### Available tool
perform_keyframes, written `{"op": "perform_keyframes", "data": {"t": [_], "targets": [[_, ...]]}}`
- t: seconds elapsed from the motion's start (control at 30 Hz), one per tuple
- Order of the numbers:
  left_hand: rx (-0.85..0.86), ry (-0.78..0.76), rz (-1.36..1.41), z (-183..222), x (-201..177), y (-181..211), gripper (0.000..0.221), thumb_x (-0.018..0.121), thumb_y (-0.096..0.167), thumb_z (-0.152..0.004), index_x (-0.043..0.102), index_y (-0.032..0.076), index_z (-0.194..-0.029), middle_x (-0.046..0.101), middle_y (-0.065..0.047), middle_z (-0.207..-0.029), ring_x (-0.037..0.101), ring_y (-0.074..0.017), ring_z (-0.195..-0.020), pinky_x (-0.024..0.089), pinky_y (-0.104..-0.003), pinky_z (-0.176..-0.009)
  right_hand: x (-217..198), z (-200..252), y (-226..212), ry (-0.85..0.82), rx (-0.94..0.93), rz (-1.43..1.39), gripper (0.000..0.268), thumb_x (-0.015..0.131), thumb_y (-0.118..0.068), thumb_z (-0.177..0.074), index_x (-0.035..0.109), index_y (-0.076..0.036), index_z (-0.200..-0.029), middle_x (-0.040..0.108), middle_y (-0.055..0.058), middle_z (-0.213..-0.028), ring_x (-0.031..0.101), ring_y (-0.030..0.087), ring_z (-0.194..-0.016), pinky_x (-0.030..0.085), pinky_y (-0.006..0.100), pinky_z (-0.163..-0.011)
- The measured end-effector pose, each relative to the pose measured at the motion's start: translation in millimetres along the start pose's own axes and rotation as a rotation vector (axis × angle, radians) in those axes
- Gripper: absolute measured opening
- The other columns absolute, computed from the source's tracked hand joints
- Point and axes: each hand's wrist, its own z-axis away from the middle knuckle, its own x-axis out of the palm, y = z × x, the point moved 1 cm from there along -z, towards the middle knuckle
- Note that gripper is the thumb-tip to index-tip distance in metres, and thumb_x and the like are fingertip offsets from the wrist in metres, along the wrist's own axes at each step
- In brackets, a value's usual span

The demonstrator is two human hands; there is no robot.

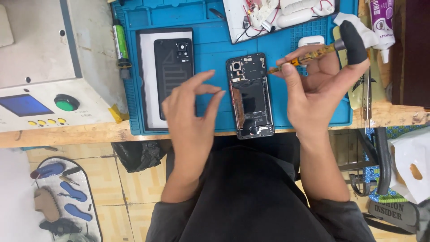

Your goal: Disassembling a smartphone by removing screws and internal components at a repair bench.

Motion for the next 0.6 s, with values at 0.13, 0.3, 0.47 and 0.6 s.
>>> {"op": "perform_keyframes", "data": {"t": [0.13, 0.3, 0.47, 0.6], "targets": [[-0.082, 0.092, -0.113, -4.8, -21.4, -17.1, 0.042, 0.083, 0.012, -0.108, 0.061, 0.02, -0.143, 0.079, 0.006, -0.111, 0.069, -0.0211, -0.117, 0.043, -0.046, -0.109, -1.6, 3.8, 18.1, -0.041, 0.004, 0.04, 0.083, 0.061, 0.021, -0.131, 0.013, -0.032, -0.172, 0.057, 0.034, -0.137, 0.069, 0.042, -0.126, 0.076, 0.054, -0.105], [-0.113, 0.134, -0.136, -12.2, -29.7, -28.2, 0.043, 0.082, 0.007, -0.109, 0.06, 0.019, -0.144, 0.078, 0.006, -0.11, 0.07, -0.0223, -0.124, 0.042, -0.054, -0.118, 3.4, 0.0, 7.6, -0.067, 0.014, 0.124, 0.076, 0.058, 0.018, -0.13, 0.016, -0.03, -0.171, 0.055, 0.032, -0.143, 0.07, 0.039, -0.123, 0.075, 0.051, -0.104], [-0.129, 0.135, -0.129, -14.5, -28.4, -36.0, 0.041, 0.077, 0.012, -0.113, 0.057, 0.019, -0.148, 0.084, 0.002, -0.119, 0.073, -0.0245, -0.136, 0.042, -0.052, -0.12, 5.2, -2.0, 2.4, -0.069, 0.065, 0.131, 0.07, 0.062, 0.015, -0.129, 0.021, -0.025, -0.17, 0.058, 0.032, -0.142, 0.072, 0.038, -0.122, 0.073, 0.046, -0.103], [-0.106, 0.144, -0.13, -13.6, -27.6, -36.8, 0.039, 0.073, 0.008, -0.117, 0.058, 0.02, -0.151, 0.084, 0.002, -0.125, 0.074, -0.0226, -0.134, 0.042, -0.049, -0.124, 6.7, -1.2, 2.3, -0.059, 0.045, 0.186, 0.068, 0.064, 0.015, -0.126, 0.022, -0.023, -0.165, 0.049, 0.028, -0.149, 0.072, 0.038, -0.121, 0.072, 0.044, -0.094]]}}
